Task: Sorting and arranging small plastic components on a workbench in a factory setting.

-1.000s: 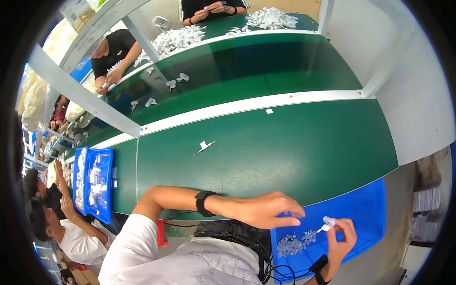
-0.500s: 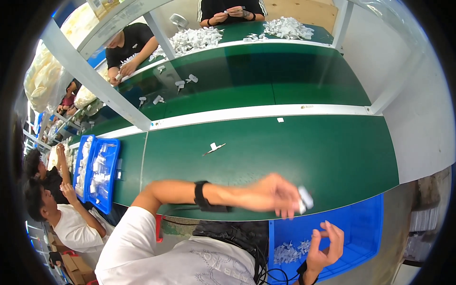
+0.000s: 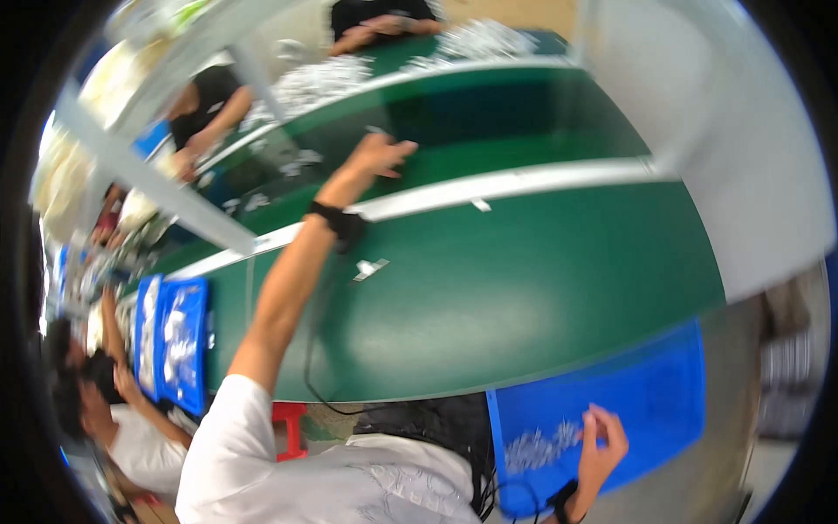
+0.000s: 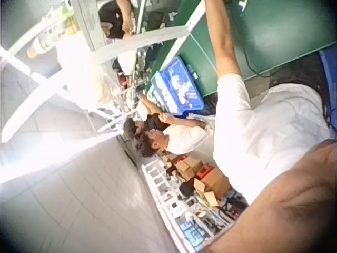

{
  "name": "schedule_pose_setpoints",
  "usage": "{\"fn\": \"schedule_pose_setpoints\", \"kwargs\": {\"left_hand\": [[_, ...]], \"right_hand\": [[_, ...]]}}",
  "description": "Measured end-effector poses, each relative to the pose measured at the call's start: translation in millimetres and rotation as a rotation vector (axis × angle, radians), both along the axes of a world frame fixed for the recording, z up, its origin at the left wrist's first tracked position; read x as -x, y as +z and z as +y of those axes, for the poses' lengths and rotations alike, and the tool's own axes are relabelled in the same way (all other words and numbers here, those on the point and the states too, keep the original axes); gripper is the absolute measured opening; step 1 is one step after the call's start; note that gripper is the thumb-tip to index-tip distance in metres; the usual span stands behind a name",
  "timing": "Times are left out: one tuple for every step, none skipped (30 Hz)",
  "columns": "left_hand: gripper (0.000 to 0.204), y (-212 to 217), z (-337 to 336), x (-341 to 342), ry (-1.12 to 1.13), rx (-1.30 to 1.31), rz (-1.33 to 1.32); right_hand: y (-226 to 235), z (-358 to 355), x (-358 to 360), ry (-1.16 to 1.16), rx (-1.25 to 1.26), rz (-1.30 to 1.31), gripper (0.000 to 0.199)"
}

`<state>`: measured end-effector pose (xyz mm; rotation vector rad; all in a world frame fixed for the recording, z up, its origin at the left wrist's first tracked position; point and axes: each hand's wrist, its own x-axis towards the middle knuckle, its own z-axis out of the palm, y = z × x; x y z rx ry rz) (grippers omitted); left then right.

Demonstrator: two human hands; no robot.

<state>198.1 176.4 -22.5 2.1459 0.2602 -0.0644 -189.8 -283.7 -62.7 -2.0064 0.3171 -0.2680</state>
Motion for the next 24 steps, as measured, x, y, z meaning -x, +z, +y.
{"fn": "schedule_pose_setpoints", "kwargs": {"left_hand": [[0.07, 9, 4, 3, -0.081, -0.294, 0.058], [0.078, 23, -18, 21, -0.105, -0.66, -0.092], [0.081, 26, -29, 35, -0.218, -0.673, -0.221], [0.062, 15, -41, 51, -0.329, -0.665, -0.556], [0.053, 27, -59, 73, -0.5, -0.593, -0.583], [0.048, 47, -90, 105, -0.595, -0.383, -0.43], [0.048, 49, -107, 129, -0.667, -0.345, -0.437], [0.05, 44, -123, 153, -0.811, -0.406, -0.488], [0.057, 46, -138, 170, -1.001, -0.392, -0.443], [0.065, 44, -150, 185, -1.128, -0.465, -0.376], [0.069, 34, -159, 196, -1.223, -0.455, -0.32], [0.07, 29, -167, 208, -1.231, -0.493, -0.335], [0.072, 24, -172, 216, -1.243, -0.526, -0.353], [0.072, 21, -174, 218, -1.248, -0.519, -0.35], [0.074, 21, -172, 219, -1.235, -0.535, -0.342], [0.076, 21, -170, 221, -1.222, -0.552, -0.334], [0.076, 22, -170, 220, -1.214, -0.56, -0.325], [0.076, 23, -172, 219, -1.232, -0.545, -0.329], [0.076, 26, -173, 217, -1.249, -0.528, -0.341], [0.076, 27, -172, 216, -1.243, -0.532, -0.338], [0.075, 28, -172, 217, -1.239, -0.556, -0.337], [0.074, 28, -171, 218, -1.237, -0.577, -0.337], [0.074, 29, -170, 218, -1.233, -0.583, -0.332], [0.075, 27, -169, 218, -1.228, -0.583, -0.332]], "right_hand": [[-3, -3, -5, -0.006, -0.003, 0.009, 0.012], [-8, -7, -7, -0.069, 0.025, 0.047, 0.012], [-23, -13, -10, -0.168, 0.006, 0.013, 0.009], [-38, -23, -10, -0.242, 0.012, 0.105, 0.01], [-68, -38, -10, -0.296, -0.053, 0.12, 0.011], [-100, -56, -9, -0.284, 0.092, 0.179, 0.015], [-129, -73, -11, -0.26, 0.268, 0.352, 0.018], [-151, -84, -10, -0.236, 0.261, 0.52, 0.017], [-171, -89, -10, -0.195, 0.242, 0.68, 0.016], [-192, -94, -6, -0.155, 0.305, 0.778, 0.015], [-212, -98, 0, -0.112, 0.367, 0.876, 0.014], [-228, -97, 3, -0.113, 0.366, 0.883, 0.014], [-242, -95, 9, -0.061, 0.37, 0.998, 0.013], [-253, -94, 14, -0.006, 0.371, 1.111, 0.013], [-261, -89, 15, 0.008, 0.371, 1.11, 0.013], [-268, -82, 19, 0.081, 0.4, 1.127, 0.012], [-275, -77, 22, 0.152, 0.429, 1.142, 0.012], [-289, -77, 31, 0.157, 0.43, 1.144, 0.012], [-306, -81, 39, 0.12, 0.533, 1.118, 0.012], [-317, -82, 40, 0.091, 0.632, 1.089, 0.016], [-316, -76, 35, 0.104, 0.629, 1.084, 0.016], [-314, -72, 31, 0.111, 0.622, 1.094, 0.017], [-312, -68, 28, 0.115, 0.615, 1.106, 0.02], [-304, -67, 26, 0.116, 0.616, 1.109, 0.02]]}}
